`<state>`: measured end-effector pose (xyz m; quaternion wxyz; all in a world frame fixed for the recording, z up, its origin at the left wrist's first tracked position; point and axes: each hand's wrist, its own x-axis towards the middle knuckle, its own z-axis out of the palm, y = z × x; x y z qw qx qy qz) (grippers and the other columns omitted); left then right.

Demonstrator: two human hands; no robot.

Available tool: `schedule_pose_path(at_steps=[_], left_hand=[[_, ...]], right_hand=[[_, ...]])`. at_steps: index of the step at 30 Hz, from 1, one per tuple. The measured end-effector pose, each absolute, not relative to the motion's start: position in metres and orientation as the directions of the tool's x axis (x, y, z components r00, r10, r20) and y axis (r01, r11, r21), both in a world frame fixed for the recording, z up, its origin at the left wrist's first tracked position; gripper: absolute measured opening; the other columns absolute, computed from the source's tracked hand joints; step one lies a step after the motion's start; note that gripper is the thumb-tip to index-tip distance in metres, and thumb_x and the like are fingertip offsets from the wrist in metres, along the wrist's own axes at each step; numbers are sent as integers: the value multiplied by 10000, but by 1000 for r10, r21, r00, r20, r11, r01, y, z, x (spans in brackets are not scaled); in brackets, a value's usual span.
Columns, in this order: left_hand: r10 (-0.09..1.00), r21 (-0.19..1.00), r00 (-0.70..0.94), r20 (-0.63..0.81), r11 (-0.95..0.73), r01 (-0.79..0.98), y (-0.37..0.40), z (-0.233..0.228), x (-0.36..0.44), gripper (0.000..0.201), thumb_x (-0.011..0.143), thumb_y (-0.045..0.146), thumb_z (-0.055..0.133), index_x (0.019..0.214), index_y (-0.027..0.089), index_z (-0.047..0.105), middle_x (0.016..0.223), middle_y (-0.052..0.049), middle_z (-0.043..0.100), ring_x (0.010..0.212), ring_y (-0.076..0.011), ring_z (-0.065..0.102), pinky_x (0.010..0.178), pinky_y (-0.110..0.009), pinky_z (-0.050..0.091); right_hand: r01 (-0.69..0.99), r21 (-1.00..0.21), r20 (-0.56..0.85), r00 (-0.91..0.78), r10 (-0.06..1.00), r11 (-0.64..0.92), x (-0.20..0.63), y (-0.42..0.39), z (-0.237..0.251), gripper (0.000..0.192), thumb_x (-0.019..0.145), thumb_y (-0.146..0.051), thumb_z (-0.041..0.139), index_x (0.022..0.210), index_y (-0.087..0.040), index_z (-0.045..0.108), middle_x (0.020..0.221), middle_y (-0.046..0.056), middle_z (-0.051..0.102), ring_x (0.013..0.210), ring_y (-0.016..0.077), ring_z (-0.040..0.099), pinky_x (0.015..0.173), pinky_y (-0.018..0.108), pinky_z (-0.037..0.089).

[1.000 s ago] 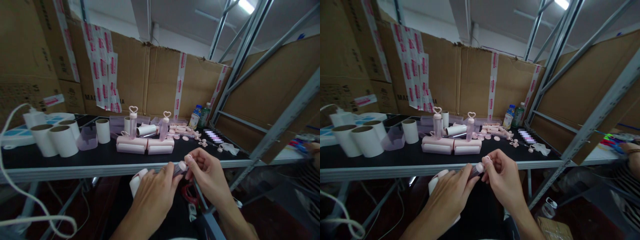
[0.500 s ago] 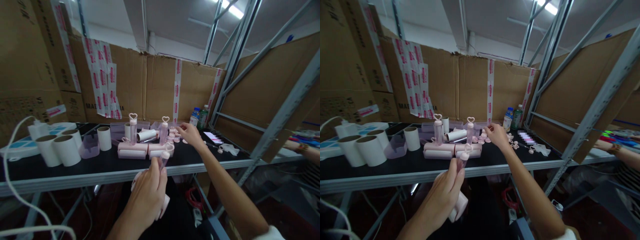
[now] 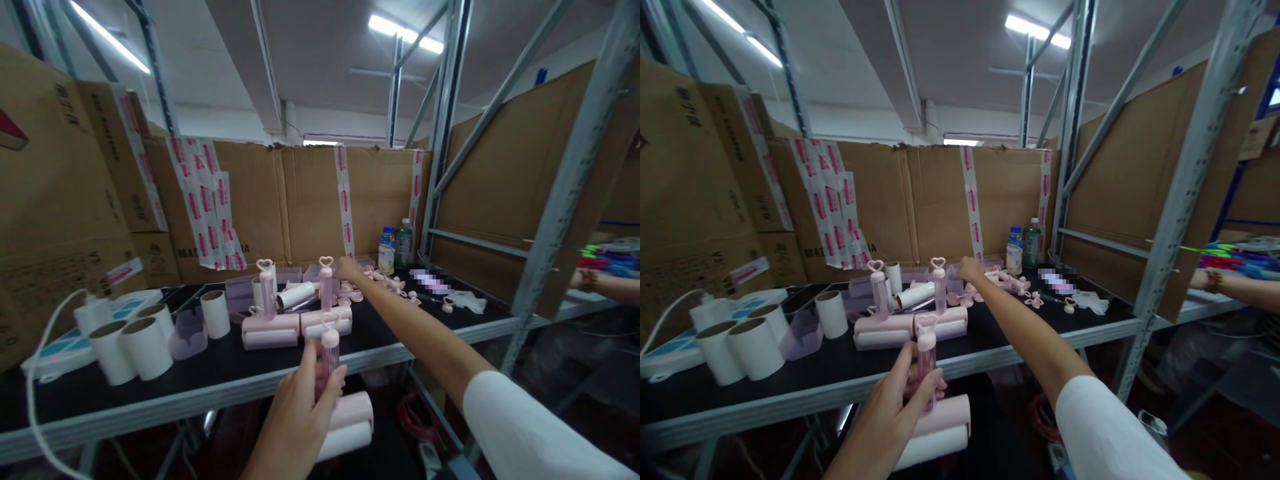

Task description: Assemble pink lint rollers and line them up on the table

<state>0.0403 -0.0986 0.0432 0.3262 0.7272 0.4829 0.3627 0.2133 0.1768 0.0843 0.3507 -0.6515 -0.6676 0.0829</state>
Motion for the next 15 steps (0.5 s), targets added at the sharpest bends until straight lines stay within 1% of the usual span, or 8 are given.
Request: schedule_pose_path(at_steps=[2,4,7,10,13,15], left_hand=[[935,829,257,243,-338,445,-99,45,41,284,1018,493,487,1123,232,518,900,-72,773,835,-256,767,743,-318,552],[934,841,244,261,-344,417,-101,46,41,314,1004,505,510,1152,229,519,849,-53,770,767,-251,759,697,-312,545],[931,863,218,293,-356,359,-104,48,43,325,975,513,562,1122,224,542,774,-26,751,713,-239,745,652,-299,534],[937,908,160,312,-343,239,-106,48,45,346,945,515,618,1109,215,563,754,-18,744,708,-226,741,638,-289,544],[945,947,128,302,-312,73,-107,48,47,413,919,550,656,1119,197,579,773,-31,756,701,-209,729,623,-274,554],[946,953,117,303,-303,-17,-108,49,48,409,917,569,661,1055,192,586,751,-33,750,695,-199,720,621,-261,551]], right_hand=[[816,-572,332,139,933,81,217,180,88,319,1002,-366,694,1244,-160,669,1257,97,691,1091,247,697,941,468,603],[802,-594,345,191,919,56,226,179,94,306,999,-367,695,1223,-160,679,1264,98,692,1119,253,689,976,487,585],[764,-641,418,264,869,76,252,167,102,279,999,-385,692,1163,-160,701,1243,94,707,1147,256,681,1016,500,557],[690,-712,496,368,787,126,291,142,104,265,1007,-410,671,1087,-161,715,1179,87,730,1144,254,681,1031,496,538],[569,-798,519,484,705,197,327,105,96,267,998,-407,662,1048,-147,701,1103,94,735,1087,256,694,984,484,557],[457,-846,505,525,685,274,343,78,85,293,967,-426,651,1057,-148,684,1045,107,742,1013,265,712,880,444,600]])
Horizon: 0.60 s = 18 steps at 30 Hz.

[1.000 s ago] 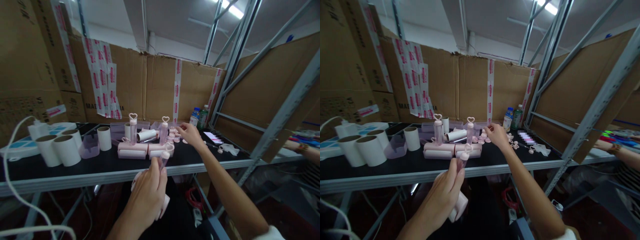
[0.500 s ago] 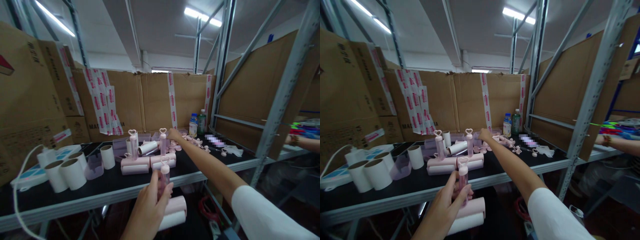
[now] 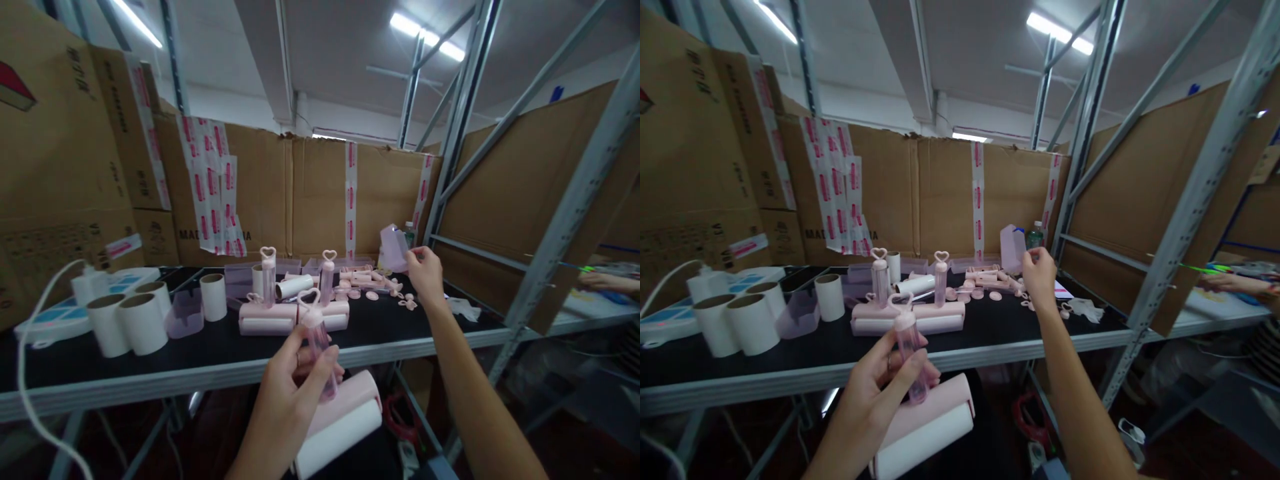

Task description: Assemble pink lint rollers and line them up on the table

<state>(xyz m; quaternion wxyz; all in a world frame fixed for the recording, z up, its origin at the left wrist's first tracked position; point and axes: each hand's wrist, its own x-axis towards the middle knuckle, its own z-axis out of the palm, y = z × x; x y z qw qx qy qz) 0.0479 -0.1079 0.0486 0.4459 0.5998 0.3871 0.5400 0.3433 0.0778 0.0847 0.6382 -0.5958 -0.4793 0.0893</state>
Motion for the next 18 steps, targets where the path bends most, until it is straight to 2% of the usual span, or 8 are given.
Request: schedule_pose_path(at_steps=[4,6,9,11,13,16,18], left_hand=[[955,943,-49,292,-296,-153,-113,54,50,346,934,529,670,999,202,577,745,-19,754,691,-170,703,689,-252,557],[954,917,-202,220,-273,-289,-116,59,50,322,934,522,659,995,223,560,749,1,754,671,-171,699,677,-266,574],[929,829,-368,28,-228,-511,-121,69,49,280,963,525,586,963,248,544,743,32,737,613,-182,693,589,-294,592],[889,753,-452,-65,-254,-607,-124,75,49,264,979,504,558,928,245,562,739,37,728,605,-178,698,548,-279,589],[835,684,-539,-110,-330,-650,-126,81,48,246,968,469,579,894,234,591,735,31,725,615,-175,706,522,-254,581],[778,612,-617,-116,-434,-662,-128,84,49,230,955,436,604,861,227,612,740,20,721,624,-178,710,506,-248,581],[771,582,-630,-96,-470,-663,-130,83,50,237,970,433,591,854,227,613,748,13,717,629,-179,710,510,-252,585]], right_hand=[[192,-884,460,525,716,427,347,24,60,363,900,-498,591,1063,-184,673,1012,103,759,918,273,739,693,377,633],[79,-878,444,503,742,472,338,-1,50,353,897,-505,573,1039,-201,680,1042,87,760,930,269,748,701,388,649],[-125,-852,399,473,786,508,316,-32,43,313,910,-488,601,1045,-223,698,1044,55,753,925,245,747,794,433,665],[-279,-817,340,474,812,505,299,-50,42,296,900,-465,658,1086,-243,721,1055,28,751,912,213,734,832,413,657],[-375,-790,281,482,830,486,280,-65,45,344,894,-476,698,1163,-265,736,1125,21,760,980,209,727,816,352,636],[-429,-798,216,452,865,423,250,-84,49,509,935,-617,639,1296,-267,717,1187,51,781,1092,252,727,791,329,608],[-446,-814,185,407,895,371,229,-95,48,616,952,-697,574,1378,-265,680,1164,64,794,1039,274,750,804,368,607]])
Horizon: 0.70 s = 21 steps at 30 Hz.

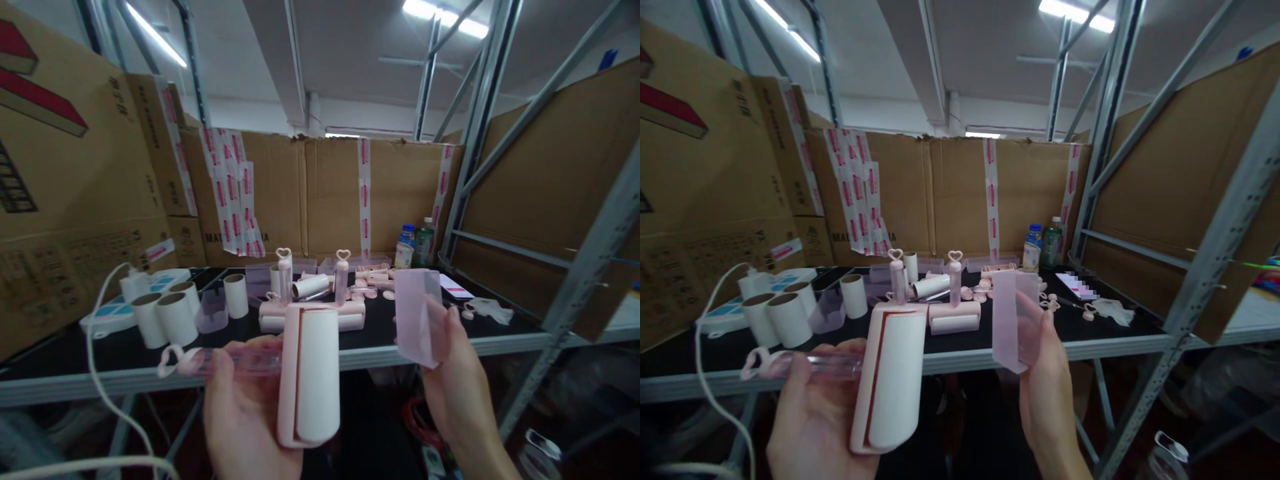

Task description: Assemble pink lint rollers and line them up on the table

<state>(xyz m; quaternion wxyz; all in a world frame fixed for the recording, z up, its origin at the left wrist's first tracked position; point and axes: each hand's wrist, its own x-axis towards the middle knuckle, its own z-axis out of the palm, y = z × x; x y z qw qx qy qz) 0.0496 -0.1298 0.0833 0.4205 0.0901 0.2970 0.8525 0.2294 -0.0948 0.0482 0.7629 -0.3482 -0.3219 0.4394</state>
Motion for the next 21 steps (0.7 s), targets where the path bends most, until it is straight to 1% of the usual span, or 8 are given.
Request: schedule_pose_path(at_steps=[2,4,7,10,13,16,18,21], left_hand=[[751,571,-658,-54,-517,-638,-132,81,50,235,980,428,575,862,229,616,749,7,715,637,-184,710,519,-261,587],[727,569,-686,29,-576,-587,-133,77,50,224,979,429,572,880,233,617,756,-2,717,665,-197,714,530,-272,587],[701,551,-691,173,-651,-523,-136,71,51,206,968,445,607,917,246,616,783,-5,719,750,-218,726,577,-292,601],[653,532,-707,271,-714,-455,-136,67,54,201,965,457,633,949,257,622,788,0,715,772,-222,725,631,-328,625],[565,517,-743,359,-783,-345,-136,64,58,198,964,452,643,959,255,623,771,-6,723,722,-222,714,615,-349,630],[496,508,-760,421,-823,-255,-134,61,61,203,963,440,658,942,242,620,758,-12,727,689,-215,697,625,-358,639],[484,517,-761,431,-824,-231,-133,58,61,228,955,466,674,949,244,620,765,-11,726,706,-216,697,659,-371,648],[511,551,-752,416,-800,-238,-131,53,59,259,939,506,693,974,262,613,789,-5,724,740,-219,706,690,-383,651]], right_hand=[[-445,-832,172,359,917,330,211,-103,42,669,960,-721,542,1446,-269,628,1143,67,797,959,279,765,813,404,608],[-450,-842,156,325,933,298,194,-110,33,673,962,-714,545,1458,-263,613,1140,69,790,940,276,764,824,414,608],[-467,-846,117,310,944,258,176,-115,17,612,951,-696,582,1335,-234,695,1196,81,769,1043,278,742,894,409,601],[-435,-862,153,269,951,262,165,-122,7,551,948,-674,605,1267,-237,714,1287,87,742,1140,291,708,965,418,580],[-382,-872,231,234,944,308,154,-133,5,533,913,-616,700,1305,-257,659,1341,87,719,1192,298,684,988,411,569],[-362,-870,259,240,935,334,143,-144,6,570,906,-567,739,1364,-263,587,1392,100,687,1229,291,667,997,389,562],[-349,-865,283,255,925,361,138,-149,6,622,925,-565,716,1437,-263,530,1430,116,661,1268,302,648,1010,401,556],[-290,-871,336,239,911,397,138,-150,5,707,952,-564,678,1545,-259,443,1499,129,614,1355,332,595,1054,440,537]])
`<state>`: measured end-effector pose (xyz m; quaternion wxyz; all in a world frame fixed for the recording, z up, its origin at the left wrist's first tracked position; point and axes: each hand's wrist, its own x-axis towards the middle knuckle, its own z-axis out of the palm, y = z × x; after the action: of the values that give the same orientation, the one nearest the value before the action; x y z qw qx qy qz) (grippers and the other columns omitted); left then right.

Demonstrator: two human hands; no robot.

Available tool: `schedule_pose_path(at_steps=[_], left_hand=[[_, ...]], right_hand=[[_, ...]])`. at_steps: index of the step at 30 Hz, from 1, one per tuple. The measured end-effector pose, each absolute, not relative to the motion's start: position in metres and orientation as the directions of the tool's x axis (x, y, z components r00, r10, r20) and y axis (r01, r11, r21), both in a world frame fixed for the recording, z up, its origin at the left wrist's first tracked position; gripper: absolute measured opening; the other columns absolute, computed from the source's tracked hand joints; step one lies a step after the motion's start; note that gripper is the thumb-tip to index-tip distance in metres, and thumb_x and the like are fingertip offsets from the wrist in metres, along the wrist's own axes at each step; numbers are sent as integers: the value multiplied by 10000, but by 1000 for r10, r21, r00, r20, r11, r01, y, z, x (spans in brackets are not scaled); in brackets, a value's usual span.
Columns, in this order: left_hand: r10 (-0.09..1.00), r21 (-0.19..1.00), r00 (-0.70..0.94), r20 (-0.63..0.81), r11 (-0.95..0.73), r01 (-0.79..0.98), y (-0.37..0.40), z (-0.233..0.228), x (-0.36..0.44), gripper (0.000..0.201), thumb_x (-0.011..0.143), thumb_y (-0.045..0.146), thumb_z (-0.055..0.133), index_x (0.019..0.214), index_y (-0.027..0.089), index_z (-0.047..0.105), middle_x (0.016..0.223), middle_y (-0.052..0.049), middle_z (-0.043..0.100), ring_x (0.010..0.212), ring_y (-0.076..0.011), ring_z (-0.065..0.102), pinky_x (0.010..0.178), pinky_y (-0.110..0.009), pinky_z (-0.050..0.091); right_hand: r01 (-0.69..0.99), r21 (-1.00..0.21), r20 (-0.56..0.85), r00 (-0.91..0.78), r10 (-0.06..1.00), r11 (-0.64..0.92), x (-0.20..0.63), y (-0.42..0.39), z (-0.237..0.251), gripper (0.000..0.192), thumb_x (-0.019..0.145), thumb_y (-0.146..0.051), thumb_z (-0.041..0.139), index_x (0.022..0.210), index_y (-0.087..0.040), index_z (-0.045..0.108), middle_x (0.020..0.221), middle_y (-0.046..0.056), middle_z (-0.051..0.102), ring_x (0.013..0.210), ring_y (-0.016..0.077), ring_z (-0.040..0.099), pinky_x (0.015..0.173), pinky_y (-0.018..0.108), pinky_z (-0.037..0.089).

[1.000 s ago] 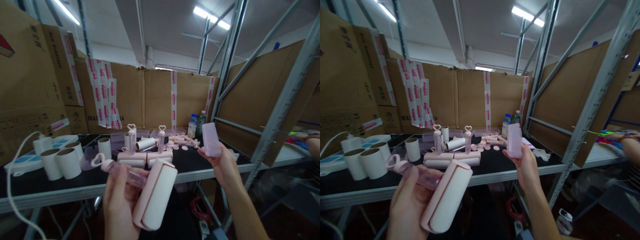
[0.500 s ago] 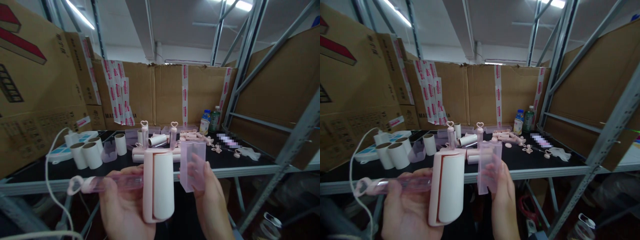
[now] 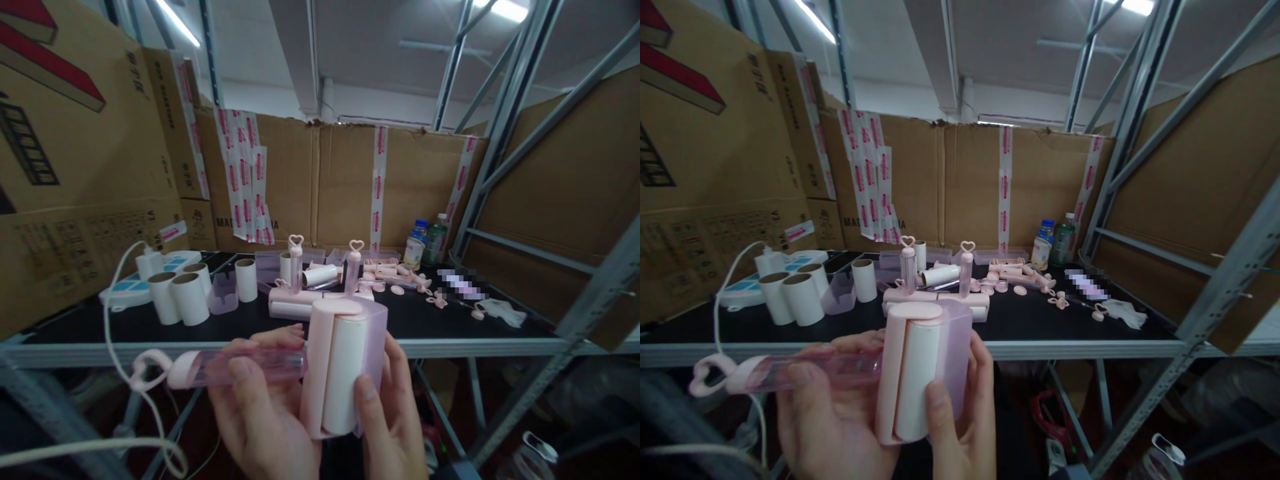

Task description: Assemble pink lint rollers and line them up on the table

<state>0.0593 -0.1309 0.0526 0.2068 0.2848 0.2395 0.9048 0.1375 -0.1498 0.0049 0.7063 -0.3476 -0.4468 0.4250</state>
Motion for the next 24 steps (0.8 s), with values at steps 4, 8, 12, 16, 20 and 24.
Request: schedule_pose_path(at_steps=[4,8,12,16,20,24], left_hand=[[524,566,-735,430,-791,-234,-131,46,64,223,967,474,670,994,272,580,829,-6,708,777,-210,691,722,-382,635],[523,551,-697,490,-806,-218,-132,45,72,168,1009,432,619,1004,280,548,857,10,674,861,-196,674,811,-370,609],[602,567,-623,499,-771,-290,-127,52,62,170,1017,439,604,1004,280,546,872,13,664,863,-187,666,791,-341,596],[755,708,-409,513,-642,-295,-119,61,34,220,1022,462,584,966,249,585,857,-3,668,830,-185,652,771,-303,560],[874,871,-46,484,-486,-72,-113,61,17,323,1004,521,593,905,217,641,843,-27,653,790,-183,618,770,-289,518],[878,873,23,478,-477,100,-106,51,20,380,955,598,625,1050,237,698,975,-74,691,933,-248,658,848,-346,526]], right_hand=[[-166,-897,370,228,901,410,138,-154,-3,755,1002,-514,623,1648,-275,315,1617,98,504,1480,347,482,1130,474,500],[-93,-917,368,187,911,389,132,-165,-17,736,1050,-462,548,1688,-325,207,1693,30,392,1575,315,339,1211,474,439],[-109,-917,372,110,922,383,140,-157,-12,669,1066,-484,505,1670,-329,263,1700,37,380,1574,299,342,1226,465,418],[-128,-873,472,22,881,471,175,-129,18,652,1040,-490,571,1628,-366,317,1646,64,452,1452,276,509,1146,426,484],[64,-877,436,-305,846,475,214,-113,44,755,938,-434,744,1600,-405,383,1544,57,558,1284,278,625,1098,444,495],[293,-787,357,-502,788,543,236,-111,53,382,934,-447,735,1298,-330,731,1249,42,748,1170,297,668,1036,431,495]])
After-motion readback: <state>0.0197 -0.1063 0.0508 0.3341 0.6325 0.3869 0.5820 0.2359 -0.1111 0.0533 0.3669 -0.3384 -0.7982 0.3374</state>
